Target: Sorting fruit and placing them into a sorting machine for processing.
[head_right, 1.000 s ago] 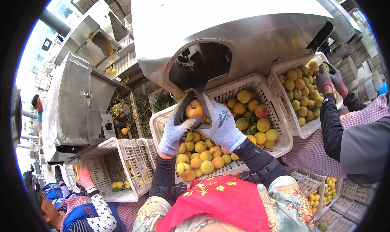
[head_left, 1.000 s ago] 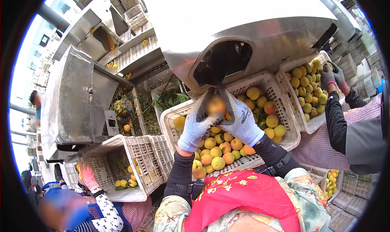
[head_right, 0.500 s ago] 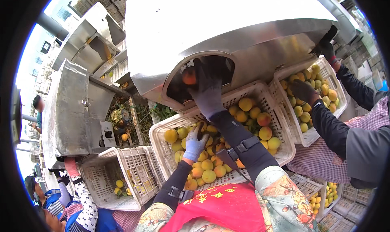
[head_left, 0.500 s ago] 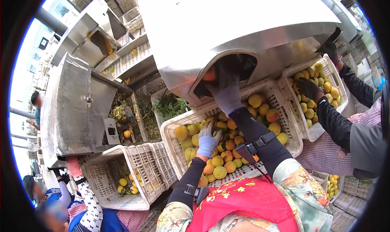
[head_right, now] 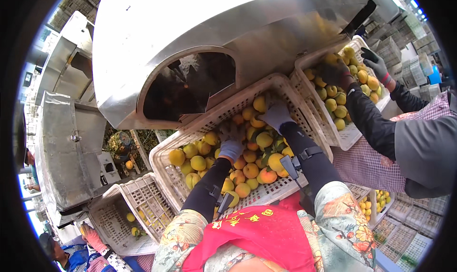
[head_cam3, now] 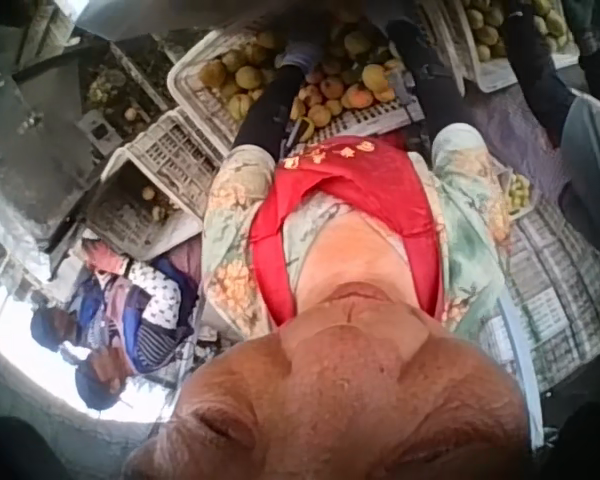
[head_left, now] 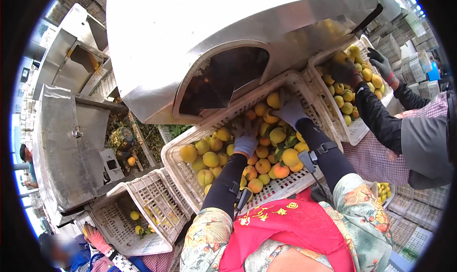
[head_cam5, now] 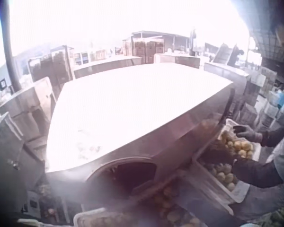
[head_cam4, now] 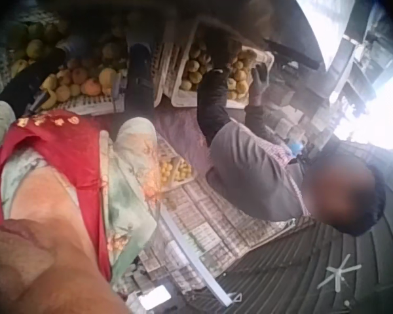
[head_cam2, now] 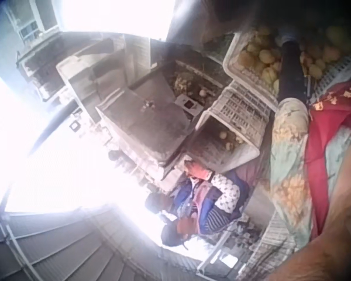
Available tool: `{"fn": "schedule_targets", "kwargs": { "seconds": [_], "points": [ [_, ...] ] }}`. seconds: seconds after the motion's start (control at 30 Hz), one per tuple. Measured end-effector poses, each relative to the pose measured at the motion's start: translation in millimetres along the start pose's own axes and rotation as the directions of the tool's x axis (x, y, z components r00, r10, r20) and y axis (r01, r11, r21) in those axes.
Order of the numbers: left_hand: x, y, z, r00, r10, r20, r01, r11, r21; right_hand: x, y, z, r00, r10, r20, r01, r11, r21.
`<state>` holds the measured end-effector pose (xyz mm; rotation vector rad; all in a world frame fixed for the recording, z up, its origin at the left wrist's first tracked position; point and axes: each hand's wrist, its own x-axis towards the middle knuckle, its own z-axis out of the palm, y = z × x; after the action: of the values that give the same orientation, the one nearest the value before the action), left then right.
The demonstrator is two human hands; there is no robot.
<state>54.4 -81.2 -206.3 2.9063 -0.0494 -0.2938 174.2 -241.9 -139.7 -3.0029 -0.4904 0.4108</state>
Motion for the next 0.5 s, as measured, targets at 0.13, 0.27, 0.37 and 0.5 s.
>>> {"fn": "schedule_targets", "kwargs": {
  "seconds": [0.13,0.27,0.37,0.5],
  "points": [
    [-5,1,10,0.997,0.048,-0.059,-0.043,0.995,0.090,16,-4,9,0.999,0.034,0.040,-0.036,0.997,0.065],
    [-35,-17,-12,0.996,-0.042,-0.084,0.020,0.970,-0.242,-17,-2,-11,0.971,-0.106,0.212,-0.182,0.241,0.953],
    [-51,-38,-17,0.961,-0.275,-0.016,0.054,0.243,-0.969,-44,-13,-10,0.946,-0.280,0.165,-0.268,-0.382,0.884],
    [-82,-21,-113,0.994,-0.109,0.007,-0.056,-0.567,-0.822,-81,-69,-25,0.969,-0.237,0.063,-0.181,-0.517,0.837]
  ]
}}
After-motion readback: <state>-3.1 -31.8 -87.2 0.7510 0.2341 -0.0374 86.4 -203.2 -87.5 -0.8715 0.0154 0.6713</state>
